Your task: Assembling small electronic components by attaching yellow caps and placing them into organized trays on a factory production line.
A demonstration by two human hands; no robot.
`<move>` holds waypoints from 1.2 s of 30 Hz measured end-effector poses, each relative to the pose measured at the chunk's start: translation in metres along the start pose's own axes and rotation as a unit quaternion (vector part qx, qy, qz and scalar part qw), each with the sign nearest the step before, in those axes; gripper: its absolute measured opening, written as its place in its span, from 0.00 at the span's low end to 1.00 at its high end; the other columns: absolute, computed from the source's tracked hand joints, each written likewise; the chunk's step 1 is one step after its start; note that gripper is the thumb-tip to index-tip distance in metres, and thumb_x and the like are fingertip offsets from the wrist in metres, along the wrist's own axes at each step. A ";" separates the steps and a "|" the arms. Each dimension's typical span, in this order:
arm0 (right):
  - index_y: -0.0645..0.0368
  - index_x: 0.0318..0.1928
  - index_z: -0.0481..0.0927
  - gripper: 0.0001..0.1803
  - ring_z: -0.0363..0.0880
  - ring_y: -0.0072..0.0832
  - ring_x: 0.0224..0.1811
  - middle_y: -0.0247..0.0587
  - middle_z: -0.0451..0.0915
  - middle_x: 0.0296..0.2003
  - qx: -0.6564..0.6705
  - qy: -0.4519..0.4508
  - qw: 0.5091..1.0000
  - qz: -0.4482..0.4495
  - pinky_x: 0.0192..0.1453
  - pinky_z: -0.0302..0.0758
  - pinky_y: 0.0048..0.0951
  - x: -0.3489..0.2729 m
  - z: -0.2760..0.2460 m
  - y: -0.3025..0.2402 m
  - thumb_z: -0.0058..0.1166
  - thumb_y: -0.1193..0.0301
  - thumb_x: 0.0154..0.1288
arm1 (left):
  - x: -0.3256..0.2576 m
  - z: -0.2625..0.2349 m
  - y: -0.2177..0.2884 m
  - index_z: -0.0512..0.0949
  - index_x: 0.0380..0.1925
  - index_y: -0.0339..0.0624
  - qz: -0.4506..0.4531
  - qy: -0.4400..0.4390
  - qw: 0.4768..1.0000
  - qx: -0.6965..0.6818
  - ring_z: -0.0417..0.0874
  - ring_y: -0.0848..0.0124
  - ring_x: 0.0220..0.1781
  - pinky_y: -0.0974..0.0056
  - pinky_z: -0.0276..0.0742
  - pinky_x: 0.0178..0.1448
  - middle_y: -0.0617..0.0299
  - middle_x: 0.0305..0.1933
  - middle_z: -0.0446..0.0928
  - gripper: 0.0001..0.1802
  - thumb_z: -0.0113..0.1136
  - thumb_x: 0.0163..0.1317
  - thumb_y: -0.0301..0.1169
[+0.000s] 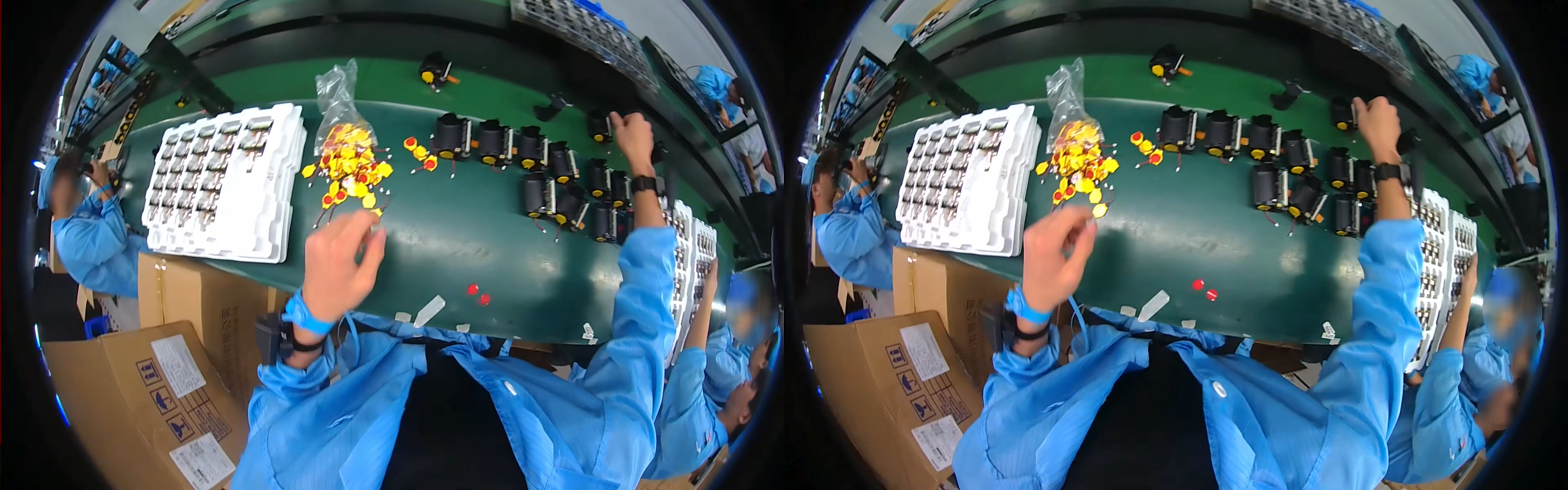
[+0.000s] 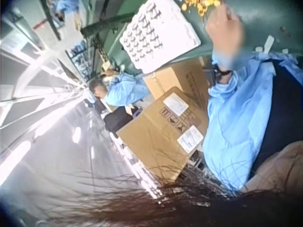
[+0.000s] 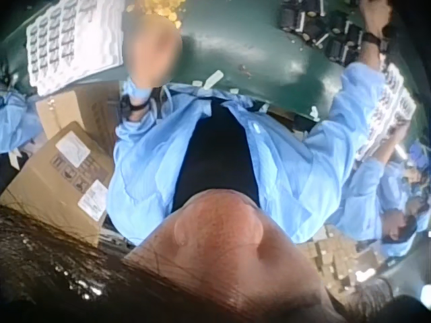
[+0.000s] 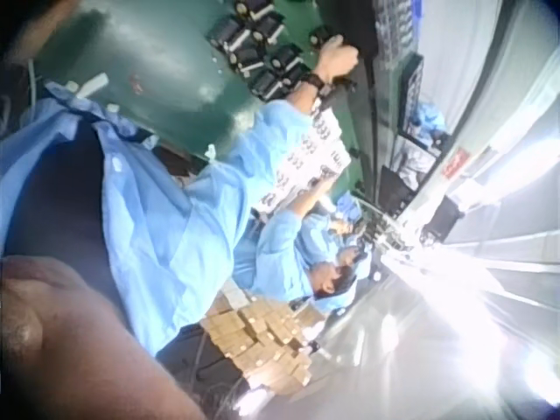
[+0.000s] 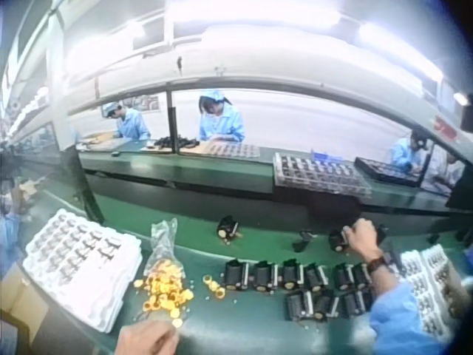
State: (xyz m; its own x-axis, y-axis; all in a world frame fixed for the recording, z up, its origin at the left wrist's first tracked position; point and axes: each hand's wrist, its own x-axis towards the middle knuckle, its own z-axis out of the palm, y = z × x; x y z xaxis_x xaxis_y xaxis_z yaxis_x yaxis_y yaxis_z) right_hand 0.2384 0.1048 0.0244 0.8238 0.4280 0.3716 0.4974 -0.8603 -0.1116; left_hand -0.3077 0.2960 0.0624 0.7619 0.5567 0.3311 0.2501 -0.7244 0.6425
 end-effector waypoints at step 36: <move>0.68 0.38 0.78 0.12 0.74 0.28 0.16 0.46 0.78 0.20 0.845 -0.371 0.324 0.208 0.16 0.66 0.25 -0.353 -0.127 -0.165 0.49 0.69 0.76 | -0.027 0.064 0.059 0.77 0.42 0.32 -0.004 -0.164 0.925 -0.342 0.79 0.74 0.28 0.68 0.72 0.33 0.57 0.27 0.79 0.07 0.59 0.65 0.21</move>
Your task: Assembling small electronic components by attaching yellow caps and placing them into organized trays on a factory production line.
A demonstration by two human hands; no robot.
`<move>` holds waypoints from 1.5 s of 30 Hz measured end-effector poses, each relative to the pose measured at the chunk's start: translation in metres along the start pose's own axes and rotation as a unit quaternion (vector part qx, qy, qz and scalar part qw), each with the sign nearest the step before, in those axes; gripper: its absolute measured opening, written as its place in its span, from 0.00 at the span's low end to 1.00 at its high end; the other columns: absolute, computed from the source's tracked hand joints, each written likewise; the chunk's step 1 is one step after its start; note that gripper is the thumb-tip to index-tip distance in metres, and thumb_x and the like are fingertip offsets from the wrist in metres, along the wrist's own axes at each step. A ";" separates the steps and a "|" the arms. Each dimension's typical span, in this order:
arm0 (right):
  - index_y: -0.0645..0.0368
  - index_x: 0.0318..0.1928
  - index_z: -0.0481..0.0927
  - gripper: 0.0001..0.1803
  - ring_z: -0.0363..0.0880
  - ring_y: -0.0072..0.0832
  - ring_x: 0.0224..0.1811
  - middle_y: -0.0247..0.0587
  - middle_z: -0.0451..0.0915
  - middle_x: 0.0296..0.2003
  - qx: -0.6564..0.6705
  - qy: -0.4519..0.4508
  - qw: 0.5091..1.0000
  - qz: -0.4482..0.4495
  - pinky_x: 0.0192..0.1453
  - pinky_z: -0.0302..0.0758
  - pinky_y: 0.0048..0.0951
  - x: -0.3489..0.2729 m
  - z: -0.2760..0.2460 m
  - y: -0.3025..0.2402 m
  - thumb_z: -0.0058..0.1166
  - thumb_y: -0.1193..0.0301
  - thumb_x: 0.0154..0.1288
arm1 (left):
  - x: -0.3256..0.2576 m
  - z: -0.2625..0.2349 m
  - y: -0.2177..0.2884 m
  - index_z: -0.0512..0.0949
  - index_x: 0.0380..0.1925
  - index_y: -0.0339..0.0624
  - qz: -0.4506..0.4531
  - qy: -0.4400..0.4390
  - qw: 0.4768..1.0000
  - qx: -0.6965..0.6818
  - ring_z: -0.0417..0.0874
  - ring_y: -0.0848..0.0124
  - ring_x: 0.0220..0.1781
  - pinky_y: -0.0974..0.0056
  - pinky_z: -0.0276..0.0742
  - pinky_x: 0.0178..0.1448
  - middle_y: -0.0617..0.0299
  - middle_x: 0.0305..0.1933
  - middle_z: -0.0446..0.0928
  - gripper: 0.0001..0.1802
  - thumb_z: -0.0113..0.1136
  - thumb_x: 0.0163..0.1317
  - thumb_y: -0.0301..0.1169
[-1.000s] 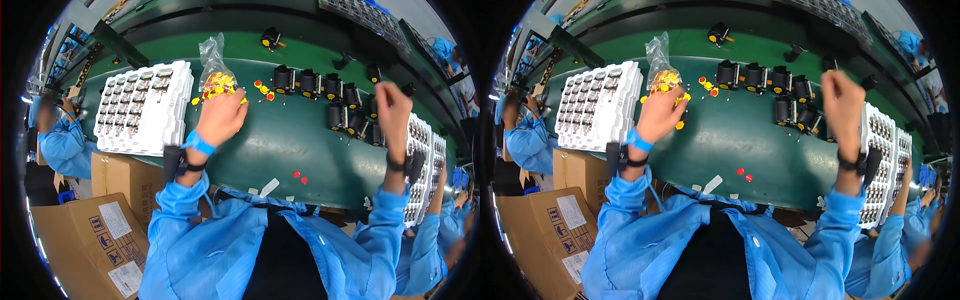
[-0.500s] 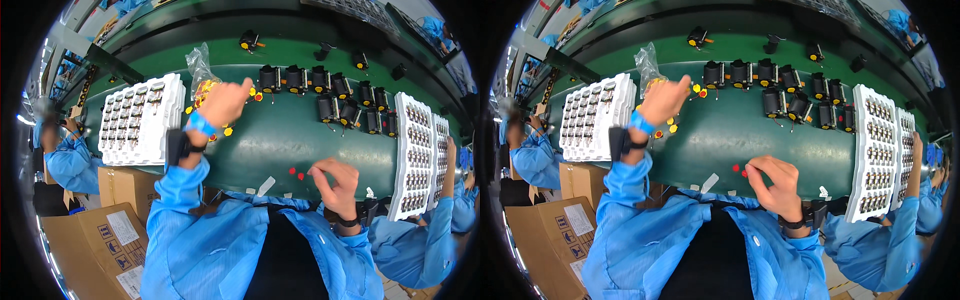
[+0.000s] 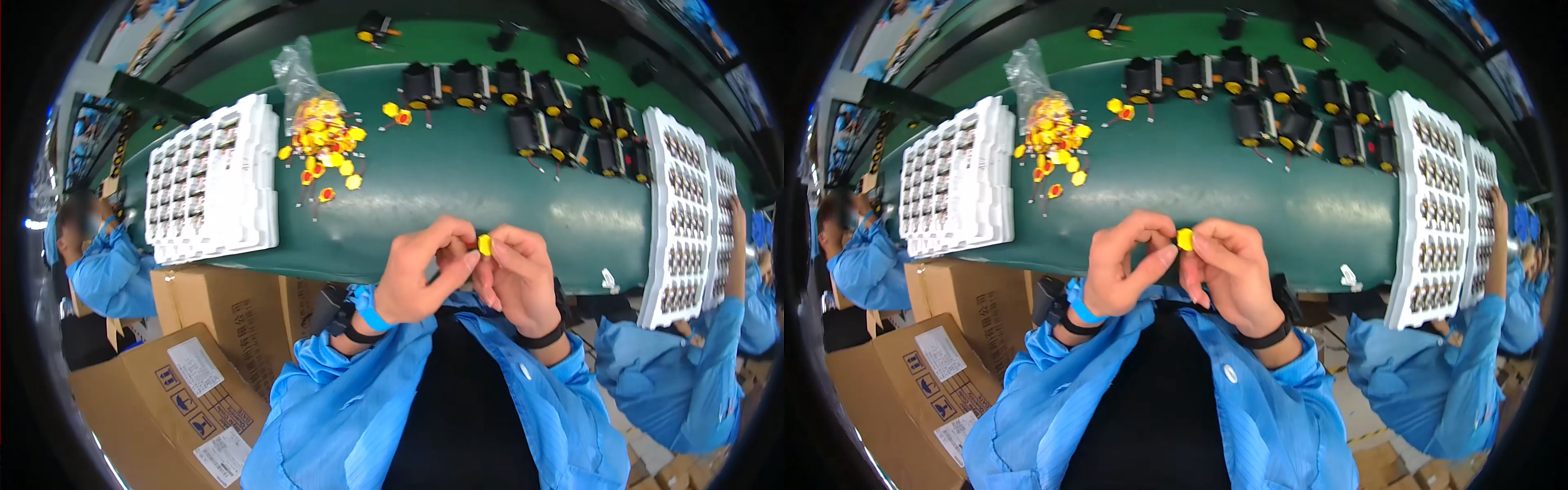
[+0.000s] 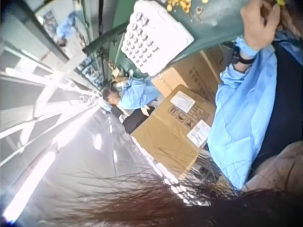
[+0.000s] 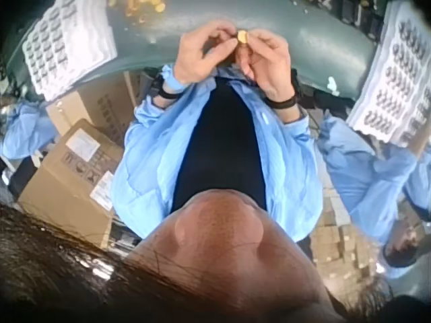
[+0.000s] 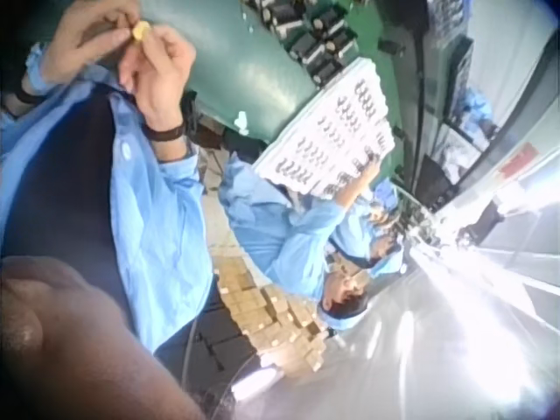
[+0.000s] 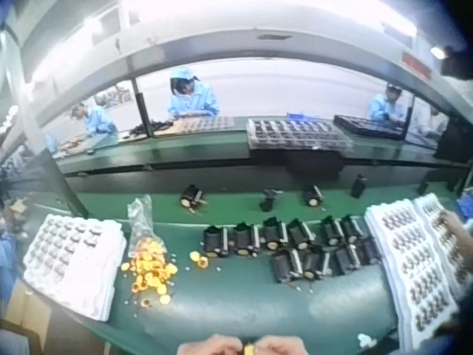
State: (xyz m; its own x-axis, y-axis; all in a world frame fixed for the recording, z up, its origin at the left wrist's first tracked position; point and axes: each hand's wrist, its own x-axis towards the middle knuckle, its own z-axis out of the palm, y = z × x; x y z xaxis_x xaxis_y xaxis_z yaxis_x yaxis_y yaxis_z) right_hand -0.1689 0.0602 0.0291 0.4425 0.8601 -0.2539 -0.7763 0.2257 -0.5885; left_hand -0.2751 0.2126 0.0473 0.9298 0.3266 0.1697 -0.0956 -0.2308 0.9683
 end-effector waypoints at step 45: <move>0.68 0.36 0.75 0.09 0.77 0.31 0.20 0.46 0.78 0.22 -0.095 0.155 0.937 -0.298 0.22 0.72 0.27 -0.043 -0.100 -0.005 0.49 0.73 0.75 | 0.320 -0.059 -0.055 0.79 0.36 0.35 -0.072 0.060 0.946 0.309 0.73 0.72 0.18 0.65 0.65 0.22 0.61 0.18 0.75 0.15 0.69 0.58 0.35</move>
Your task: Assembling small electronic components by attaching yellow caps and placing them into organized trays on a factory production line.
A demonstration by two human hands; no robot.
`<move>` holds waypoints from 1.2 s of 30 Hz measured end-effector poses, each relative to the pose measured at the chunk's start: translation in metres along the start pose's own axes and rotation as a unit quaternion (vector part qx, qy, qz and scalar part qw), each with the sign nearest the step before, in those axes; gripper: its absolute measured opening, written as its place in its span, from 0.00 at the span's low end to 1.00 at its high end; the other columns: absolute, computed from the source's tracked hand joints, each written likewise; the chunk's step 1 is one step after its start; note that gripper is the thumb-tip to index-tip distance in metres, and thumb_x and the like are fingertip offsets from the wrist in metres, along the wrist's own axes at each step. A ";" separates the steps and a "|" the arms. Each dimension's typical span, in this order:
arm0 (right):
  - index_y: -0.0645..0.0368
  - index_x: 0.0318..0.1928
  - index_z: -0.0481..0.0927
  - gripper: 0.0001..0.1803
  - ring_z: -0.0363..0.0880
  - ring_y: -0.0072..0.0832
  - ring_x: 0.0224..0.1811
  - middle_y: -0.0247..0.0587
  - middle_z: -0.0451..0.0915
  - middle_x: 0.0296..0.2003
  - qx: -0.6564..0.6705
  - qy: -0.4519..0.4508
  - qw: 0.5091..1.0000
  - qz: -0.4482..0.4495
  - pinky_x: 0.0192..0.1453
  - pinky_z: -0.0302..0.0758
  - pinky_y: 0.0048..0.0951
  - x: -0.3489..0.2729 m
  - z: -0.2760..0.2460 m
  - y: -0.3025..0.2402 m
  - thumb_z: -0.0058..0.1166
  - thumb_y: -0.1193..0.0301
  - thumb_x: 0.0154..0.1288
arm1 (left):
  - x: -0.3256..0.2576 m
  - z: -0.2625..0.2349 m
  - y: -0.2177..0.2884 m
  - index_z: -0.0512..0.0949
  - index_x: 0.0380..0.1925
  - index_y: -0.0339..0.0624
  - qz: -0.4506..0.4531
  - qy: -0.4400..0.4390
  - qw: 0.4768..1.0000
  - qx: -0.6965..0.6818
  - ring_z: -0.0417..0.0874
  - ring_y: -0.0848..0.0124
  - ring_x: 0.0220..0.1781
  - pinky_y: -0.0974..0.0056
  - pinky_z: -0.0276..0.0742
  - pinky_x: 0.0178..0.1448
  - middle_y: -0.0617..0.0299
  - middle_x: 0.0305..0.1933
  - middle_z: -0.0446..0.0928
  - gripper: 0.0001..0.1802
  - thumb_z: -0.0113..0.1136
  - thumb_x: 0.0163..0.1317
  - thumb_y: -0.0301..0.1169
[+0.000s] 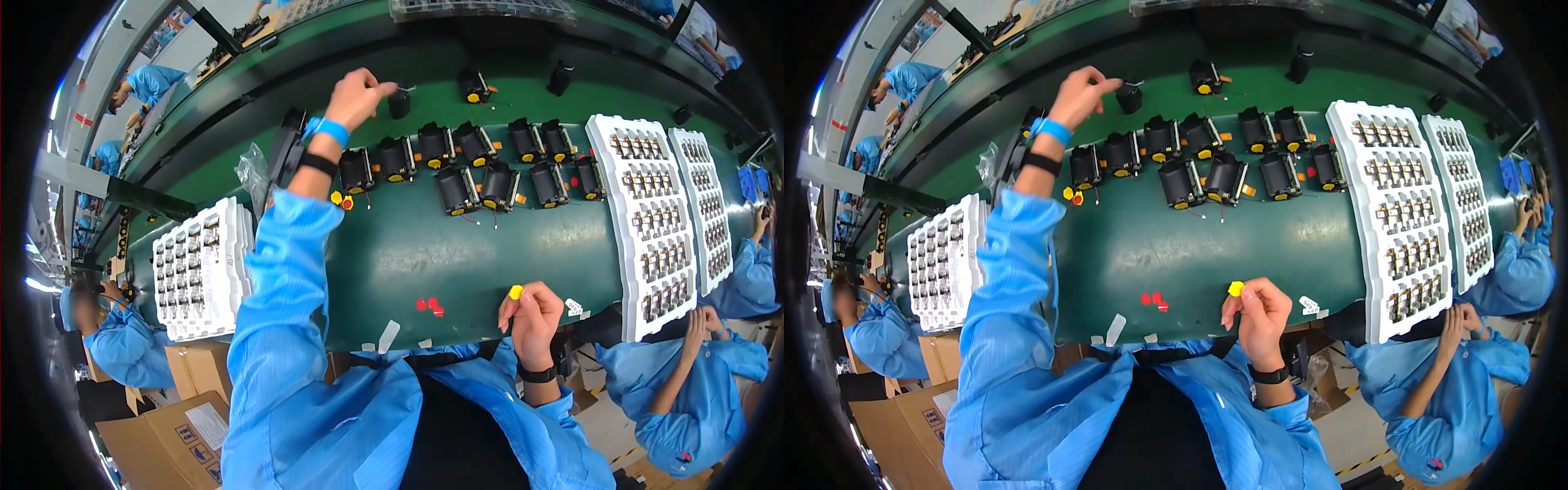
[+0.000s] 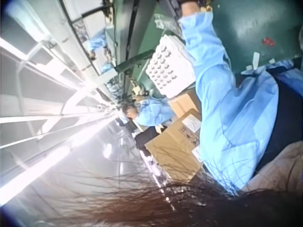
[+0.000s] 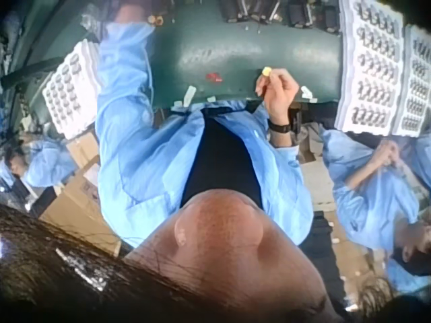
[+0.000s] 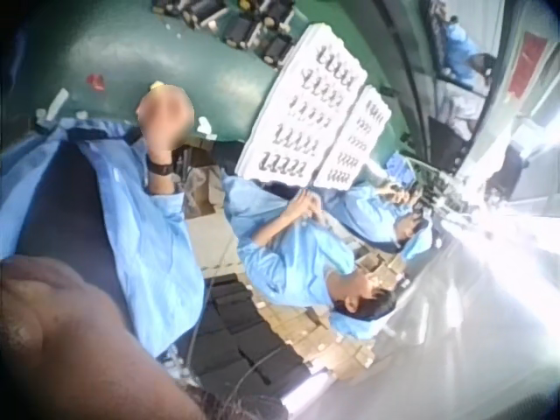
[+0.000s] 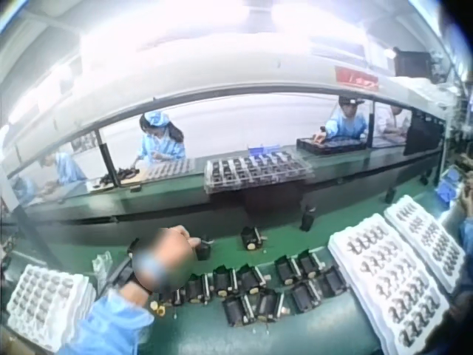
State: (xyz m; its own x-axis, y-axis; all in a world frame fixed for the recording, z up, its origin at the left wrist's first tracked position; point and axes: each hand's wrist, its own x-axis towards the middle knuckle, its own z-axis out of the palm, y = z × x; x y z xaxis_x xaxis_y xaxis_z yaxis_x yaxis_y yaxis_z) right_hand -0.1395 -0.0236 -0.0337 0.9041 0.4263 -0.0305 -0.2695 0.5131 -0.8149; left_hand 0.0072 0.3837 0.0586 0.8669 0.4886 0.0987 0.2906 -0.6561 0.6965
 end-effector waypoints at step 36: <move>0.68 0.46 0.81 0.13 0.84 0.29 0.29 0.45 0.83 0.34 -0.380 -0.155 0.865 -0.287 0.33 0.79 0.26 0.041 0.117 -0.035 0.65 0.77 0.61 | -0.258 -0.044 0.063 0.71 0.38 0.36 0.122 -0.305 0.899 -0.291 0.69 0.61 0.16 0.57 0.58 0.24 0.53 0.17 0.67 0.10 0.62 0.66 0.29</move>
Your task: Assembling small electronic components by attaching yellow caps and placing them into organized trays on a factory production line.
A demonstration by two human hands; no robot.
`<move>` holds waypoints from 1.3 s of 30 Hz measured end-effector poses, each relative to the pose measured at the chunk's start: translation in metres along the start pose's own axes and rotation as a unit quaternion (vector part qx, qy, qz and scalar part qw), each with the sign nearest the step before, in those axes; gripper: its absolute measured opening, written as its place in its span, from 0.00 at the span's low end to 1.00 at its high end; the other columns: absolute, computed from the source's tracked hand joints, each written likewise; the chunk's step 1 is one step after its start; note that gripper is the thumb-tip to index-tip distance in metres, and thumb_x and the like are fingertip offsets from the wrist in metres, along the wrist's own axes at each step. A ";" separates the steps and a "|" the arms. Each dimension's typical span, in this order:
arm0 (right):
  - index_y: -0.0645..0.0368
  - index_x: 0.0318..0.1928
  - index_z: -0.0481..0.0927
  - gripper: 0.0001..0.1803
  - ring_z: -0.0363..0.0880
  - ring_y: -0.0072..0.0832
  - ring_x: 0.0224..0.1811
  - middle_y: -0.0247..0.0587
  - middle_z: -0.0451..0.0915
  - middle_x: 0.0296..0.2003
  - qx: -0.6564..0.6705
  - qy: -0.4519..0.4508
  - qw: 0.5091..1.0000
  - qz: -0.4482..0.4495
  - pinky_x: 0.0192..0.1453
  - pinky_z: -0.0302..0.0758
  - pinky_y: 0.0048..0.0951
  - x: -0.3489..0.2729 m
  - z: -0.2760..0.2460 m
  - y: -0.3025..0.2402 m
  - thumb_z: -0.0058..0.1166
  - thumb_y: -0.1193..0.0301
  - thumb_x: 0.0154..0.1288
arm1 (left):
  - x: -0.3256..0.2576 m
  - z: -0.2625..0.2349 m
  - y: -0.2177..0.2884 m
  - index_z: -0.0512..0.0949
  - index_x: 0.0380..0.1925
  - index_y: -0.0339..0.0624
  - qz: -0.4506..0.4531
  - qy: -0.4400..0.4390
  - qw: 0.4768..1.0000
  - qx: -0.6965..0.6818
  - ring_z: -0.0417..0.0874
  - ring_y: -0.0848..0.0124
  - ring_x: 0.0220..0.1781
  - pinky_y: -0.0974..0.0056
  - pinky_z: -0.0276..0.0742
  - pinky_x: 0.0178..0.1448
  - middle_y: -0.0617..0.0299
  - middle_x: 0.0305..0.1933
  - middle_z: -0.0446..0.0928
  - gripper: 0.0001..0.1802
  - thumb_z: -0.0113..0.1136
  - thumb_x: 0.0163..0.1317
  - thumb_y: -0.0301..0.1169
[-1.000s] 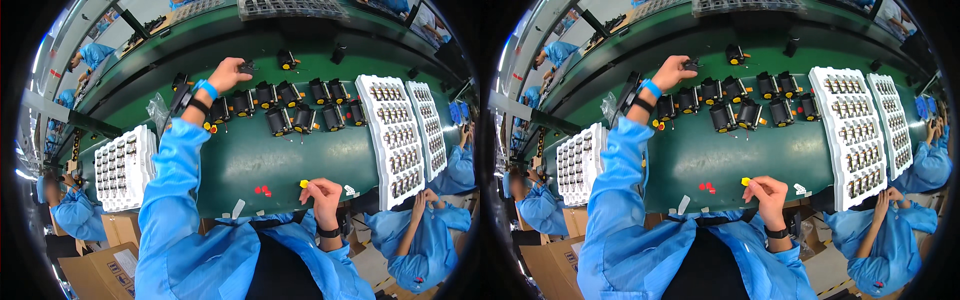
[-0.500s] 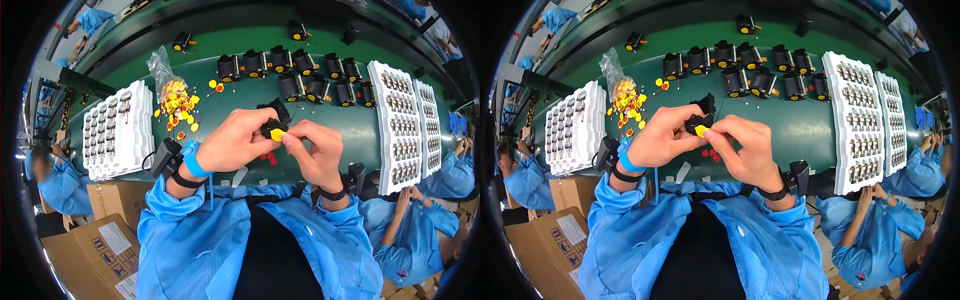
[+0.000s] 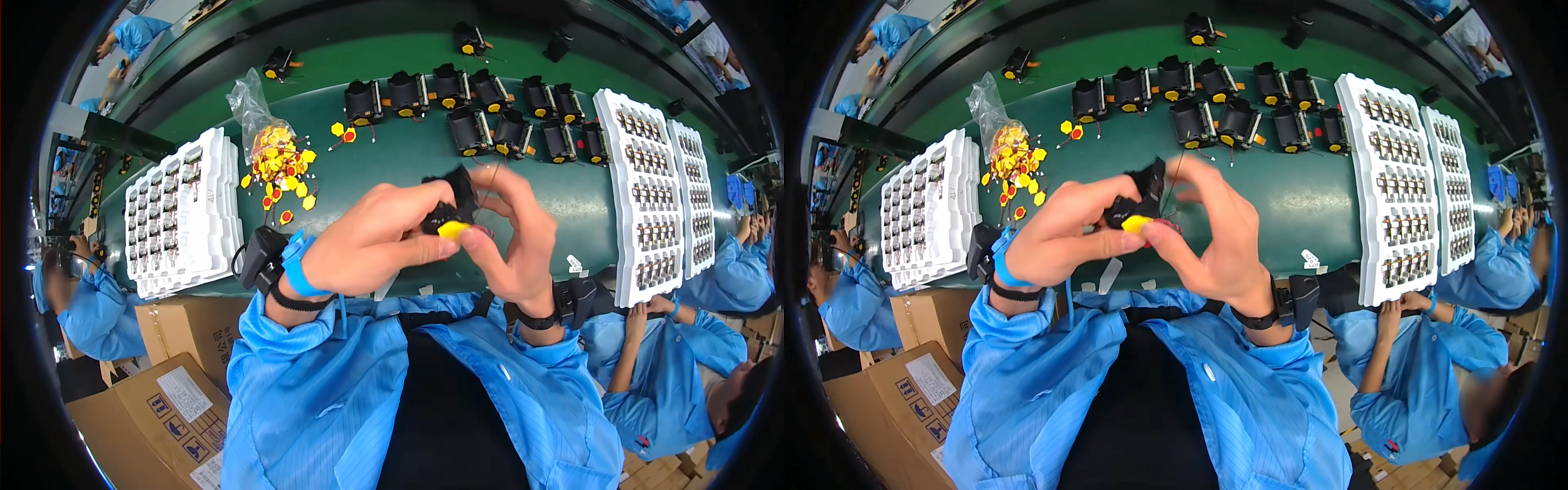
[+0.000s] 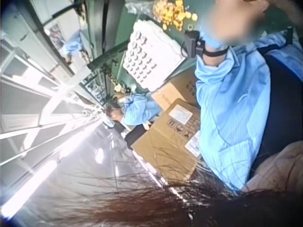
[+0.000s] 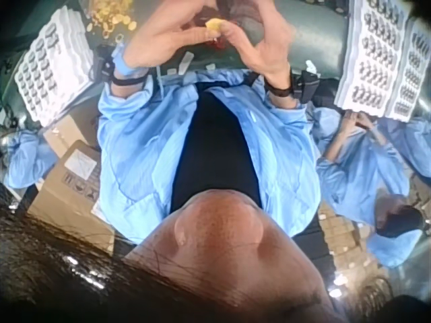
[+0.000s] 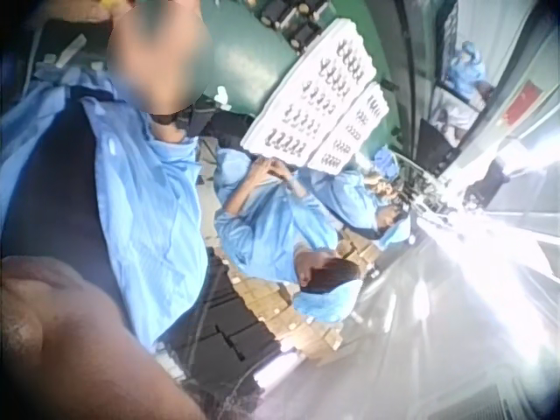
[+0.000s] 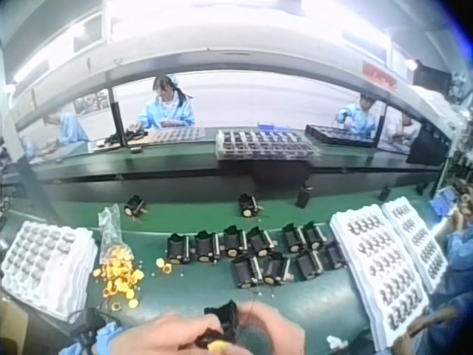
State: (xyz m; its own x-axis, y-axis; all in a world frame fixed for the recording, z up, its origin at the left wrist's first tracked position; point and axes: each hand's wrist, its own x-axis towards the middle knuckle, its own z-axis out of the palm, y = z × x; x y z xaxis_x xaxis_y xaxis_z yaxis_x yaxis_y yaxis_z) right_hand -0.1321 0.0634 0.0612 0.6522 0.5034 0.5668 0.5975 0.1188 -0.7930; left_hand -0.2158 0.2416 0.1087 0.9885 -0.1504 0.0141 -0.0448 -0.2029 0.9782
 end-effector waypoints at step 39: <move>0.60 0.52 0.82 0.26 0.50 0.55 0.80 0.54 0.71 0.68 -0.164 -0.231 0.955 0.087 0.79 0.51 0.53 -0.012 -0.061 0.042 0.59 0.76 0.47 | -0.207 -0.222 -0.072 0.80 0.48 0.46 -0.219 0.367 0.685 0.590 0.85 0.45 0.39 0.44 0.79 0.41 0.46 0.33 0.83 0.16 0.62 0.58 0.30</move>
State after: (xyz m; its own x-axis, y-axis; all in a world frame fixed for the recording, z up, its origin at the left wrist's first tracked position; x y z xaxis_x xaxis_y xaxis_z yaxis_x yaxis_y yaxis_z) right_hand -0.0868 0.0103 0.0348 0.5247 0.8237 0.2148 0.6626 -0.2367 -0.7106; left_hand -0.3849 0.5024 0.0818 0.7309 0.6145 0.2968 0.6225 -0.7786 0.0791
